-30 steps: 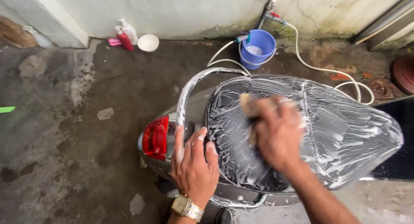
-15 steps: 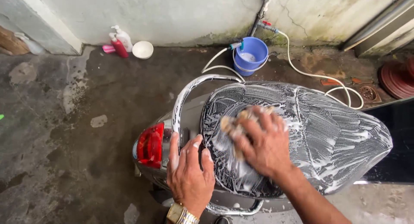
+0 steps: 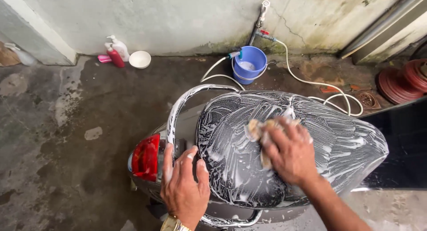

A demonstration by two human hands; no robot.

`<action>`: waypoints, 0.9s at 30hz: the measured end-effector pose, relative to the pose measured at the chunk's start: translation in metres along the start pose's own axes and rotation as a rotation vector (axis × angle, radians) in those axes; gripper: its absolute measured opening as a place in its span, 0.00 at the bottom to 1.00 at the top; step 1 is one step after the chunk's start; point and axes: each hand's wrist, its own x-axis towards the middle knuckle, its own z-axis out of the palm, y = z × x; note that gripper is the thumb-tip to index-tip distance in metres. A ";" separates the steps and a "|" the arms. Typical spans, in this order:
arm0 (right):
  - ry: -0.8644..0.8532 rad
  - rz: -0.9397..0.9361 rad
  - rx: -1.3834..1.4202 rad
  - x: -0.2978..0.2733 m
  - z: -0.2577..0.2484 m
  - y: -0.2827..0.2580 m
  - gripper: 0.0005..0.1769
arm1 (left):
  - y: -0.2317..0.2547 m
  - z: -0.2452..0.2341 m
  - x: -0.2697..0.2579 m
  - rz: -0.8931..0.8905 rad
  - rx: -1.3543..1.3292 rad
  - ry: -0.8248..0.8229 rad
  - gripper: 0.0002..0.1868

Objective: The person scrubs the soapy seat of a black motorcycle using a sponge. They move the sponge in circular and back-and-forth motions to clean the surface, occasionally using their left hand to stabilize the seat.

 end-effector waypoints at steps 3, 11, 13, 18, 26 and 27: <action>-0.040 0.402 0.177 0.008 -0.004 0.000 0.23 | 0.002 0.002 -0.002 0.002 0.015 0.027 0.12; 0.106 0.474 0.081 0.010 0.002 -0.012 0.17 | 0.001 0.001 -0.001 0.008 -0.009 0.023 0.11; 0.131 0.270 0.138 -0.002 -0.003 -0.036 0.18 | -0.001 0.004 -0.001 0.011 -0.009 0.022 0.12; 0.102 -0.209 0.012 -0.004 0.000 -0.030 0.25 | 0.001 0.000 -0.002 0.001 -0.049 -0.006 0.12; 0.066 -0.073 0.093 -0.003 -0.007 -0.040 0.25 | -0.001 0.002 -0.002 -0.002 -0.015 0.021 0.11; 0.064 -0.072 0.085 -0.001 -0.008 -0.046 0.25 | 0.001 0.003 -0.004 -0.004 -0.023 0.021 0.11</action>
